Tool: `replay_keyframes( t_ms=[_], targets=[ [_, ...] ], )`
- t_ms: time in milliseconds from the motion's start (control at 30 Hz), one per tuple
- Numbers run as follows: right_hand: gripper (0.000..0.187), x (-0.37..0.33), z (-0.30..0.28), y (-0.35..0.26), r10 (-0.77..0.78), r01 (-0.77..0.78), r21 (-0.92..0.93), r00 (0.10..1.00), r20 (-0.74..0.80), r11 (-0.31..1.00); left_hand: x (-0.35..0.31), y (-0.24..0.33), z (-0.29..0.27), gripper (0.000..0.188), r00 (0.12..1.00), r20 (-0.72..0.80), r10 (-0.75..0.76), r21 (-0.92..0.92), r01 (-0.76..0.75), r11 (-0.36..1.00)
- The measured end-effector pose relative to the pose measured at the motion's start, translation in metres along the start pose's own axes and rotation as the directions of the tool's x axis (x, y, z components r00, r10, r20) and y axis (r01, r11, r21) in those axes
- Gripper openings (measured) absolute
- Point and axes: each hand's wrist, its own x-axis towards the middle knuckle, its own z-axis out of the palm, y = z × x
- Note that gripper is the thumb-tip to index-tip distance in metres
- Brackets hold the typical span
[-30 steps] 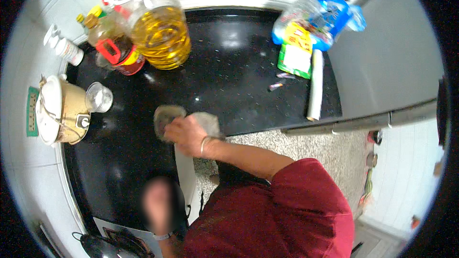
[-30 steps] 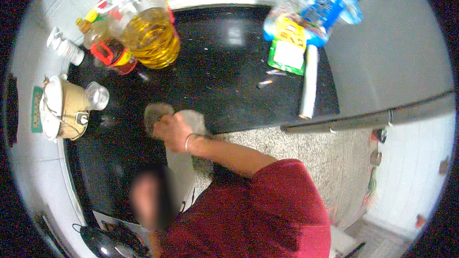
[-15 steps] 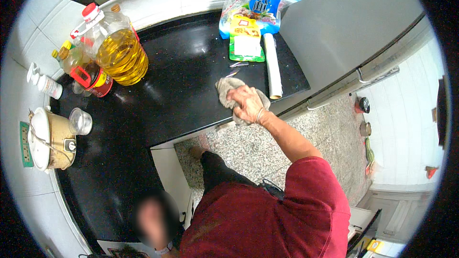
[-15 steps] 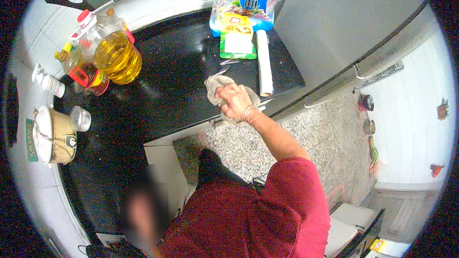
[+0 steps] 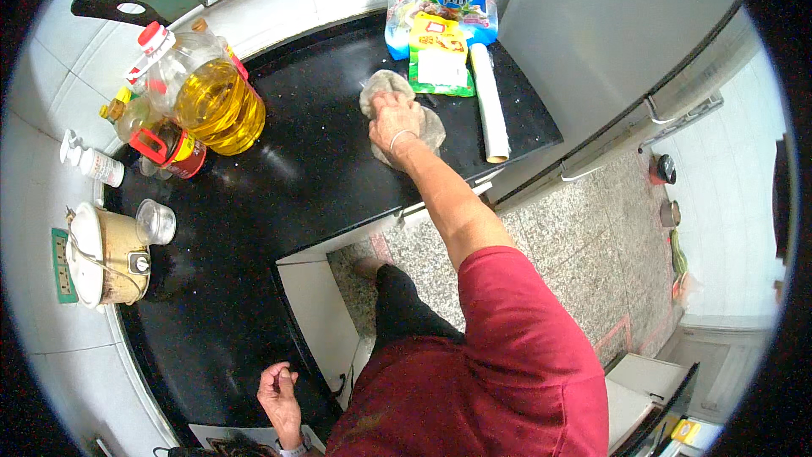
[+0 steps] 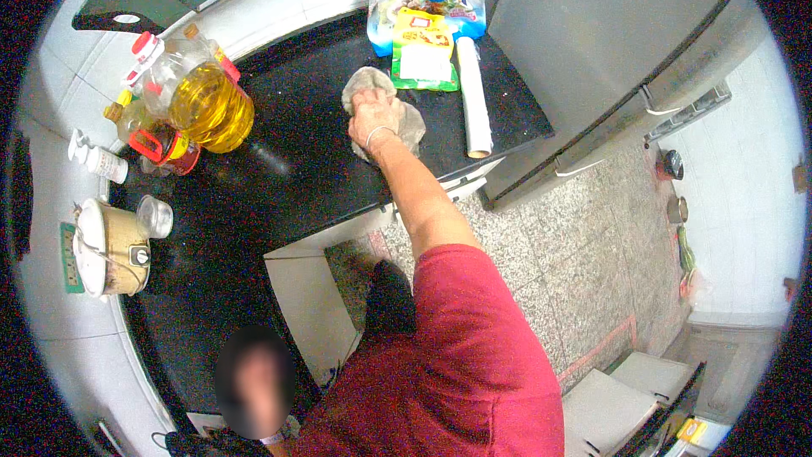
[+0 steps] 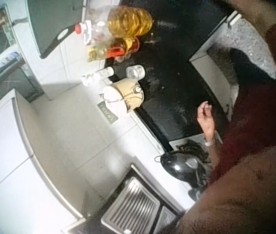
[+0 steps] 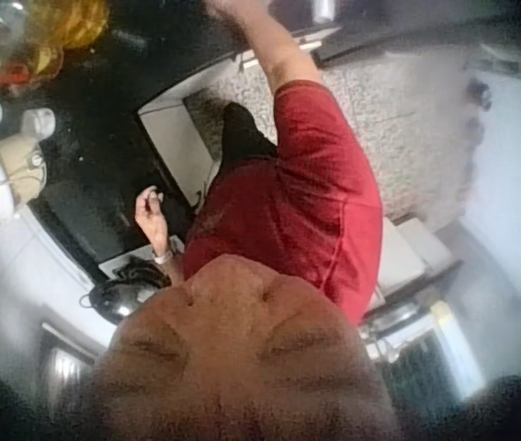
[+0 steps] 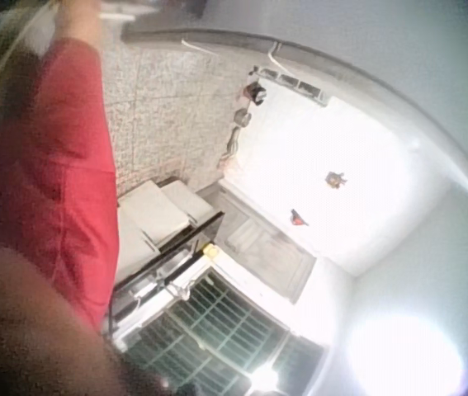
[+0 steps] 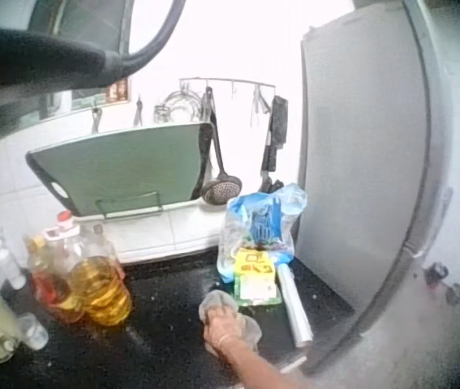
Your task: The person wipes the kitchen countertop and the inside of the sink using a cloth, then rinses the cloth under the faucet.
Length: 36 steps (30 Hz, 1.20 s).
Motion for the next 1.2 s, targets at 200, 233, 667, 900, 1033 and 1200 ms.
replay_keyframes(
  t_ms=[200,233,667,900,1033,1200],
  targets=[
    [0.041,-0.089,0.017,-0.078,-0.374,0.382,0.187,0.924,-0.079,0.905,-0.01,-0.011,0.009,0.013,1.0,0.007,0.024,-0.072,-0.023,0.997],
    [0.043,-0.108,0.024,-0.092,-0.437,0.428,0.237,0.899,-0.017,0.872,-0.01,-0.01,0.012,0.013,0.999,0.018,0.036,-0.076,-0.034,0.996],
    [0.048,-0.039,-0.011,-0.044,-0.248,0.214,0.581,0.969,-0.022,0.785,-0.071,-0.031,-0.009,0.013,0.956,-0.288,0.047,-0.12,-0.085,0.989],
    [0.064,-0.036,0.062,-0.169,-0.495,0.482,0.119,0.859,0.132,0.868,-0.127,-0.09,0.012,0.011,0.866,-0.407,-0.291,-0.486,0.064,0.871],
    [0.05,-0.081,0.093,-0.285,-0.791,0.769,0.301,0.608,-0.07,0.564,-0.157,-0.09,0.023,0.012,0.793,-0.488,-0.365,-0.429,0.146,0.891],
    [0.044,-0.225,0.039,-0.372,-0.997,0.705,0.709,0.059,-0.059,0.0,-0.193,-0.102,0.041,0.014,0.671,-0.622,-0.404,-0.401,0.171,0.9]
  ],
)
